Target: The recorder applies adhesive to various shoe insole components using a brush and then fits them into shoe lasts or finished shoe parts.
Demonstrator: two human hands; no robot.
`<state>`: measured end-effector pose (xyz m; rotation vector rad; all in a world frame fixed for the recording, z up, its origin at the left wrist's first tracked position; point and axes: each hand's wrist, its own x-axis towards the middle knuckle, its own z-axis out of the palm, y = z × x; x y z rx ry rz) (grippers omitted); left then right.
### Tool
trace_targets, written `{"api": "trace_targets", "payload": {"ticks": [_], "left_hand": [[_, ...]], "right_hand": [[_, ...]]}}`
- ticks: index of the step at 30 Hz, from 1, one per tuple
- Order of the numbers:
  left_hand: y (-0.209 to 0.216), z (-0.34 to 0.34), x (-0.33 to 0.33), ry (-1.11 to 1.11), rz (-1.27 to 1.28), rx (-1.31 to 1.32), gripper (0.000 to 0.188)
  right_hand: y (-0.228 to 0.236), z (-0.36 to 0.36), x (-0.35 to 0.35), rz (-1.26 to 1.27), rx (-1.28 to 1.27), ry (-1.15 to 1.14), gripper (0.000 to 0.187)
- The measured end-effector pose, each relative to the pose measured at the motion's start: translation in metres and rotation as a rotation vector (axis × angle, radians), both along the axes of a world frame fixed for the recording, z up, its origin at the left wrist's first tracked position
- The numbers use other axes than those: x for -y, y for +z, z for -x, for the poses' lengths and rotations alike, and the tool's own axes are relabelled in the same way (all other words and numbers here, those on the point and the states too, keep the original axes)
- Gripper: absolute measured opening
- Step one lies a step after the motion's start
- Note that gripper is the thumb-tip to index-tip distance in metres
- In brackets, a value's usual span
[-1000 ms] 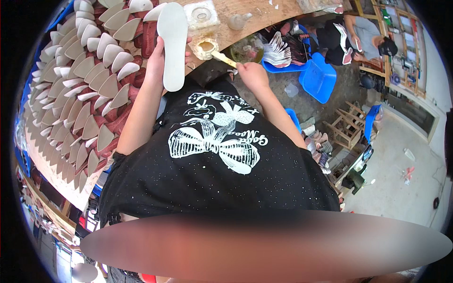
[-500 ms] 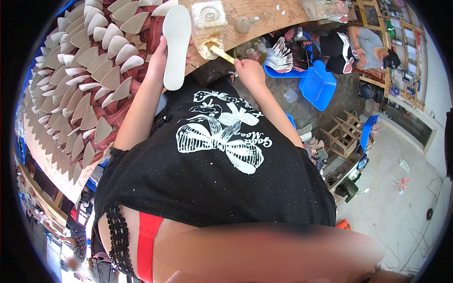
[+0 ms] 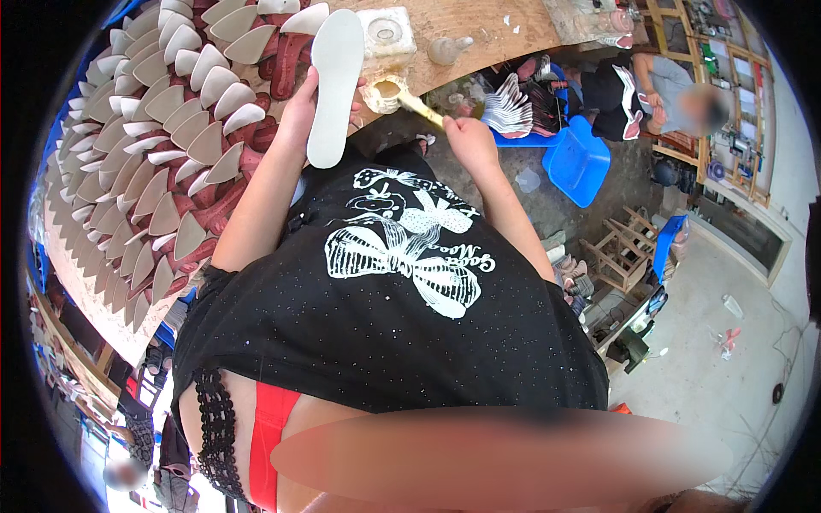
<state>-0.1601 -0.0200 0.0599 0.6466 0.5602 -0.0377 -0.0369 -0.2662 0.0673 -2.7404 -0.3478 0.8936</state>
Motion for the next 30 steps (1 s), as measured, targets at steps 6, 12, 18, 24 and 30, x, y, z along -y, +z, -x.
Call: {"api": "trace_targets", "payload": {"ticks": [6,12,18,24,30], "left_hand": [[-0.003,-0.006,0.001,-0.059,0.046,0.043,0.062],[-0.003,-0.008,0.003,-0.062,0.04,0.039,0.062],[-0.001,-0.011,0.004,-0.109,-0.009,0.006,0.067],[0.011,-0.028,0.015,-0.299,0.085,0.095,0.091],[0.025,-0.038,0.026,-0.468,0.026,0.152,0.097]], "right_hand": [[0.004,-0.003,0.001,0.041,0.085,0.143,0.047],[-0.01,-0.008,0.004,-0.055,0.114,0.168,0.046],[0.023,-0.018,0.039,-0.181,0.07,0.02,0.047],[0.076,-0.025,0.033,-0.538,0.087,0.022,0.042],[0.106,-0.052,0.002,-0.404,0.357,0.134,0.043]]}}
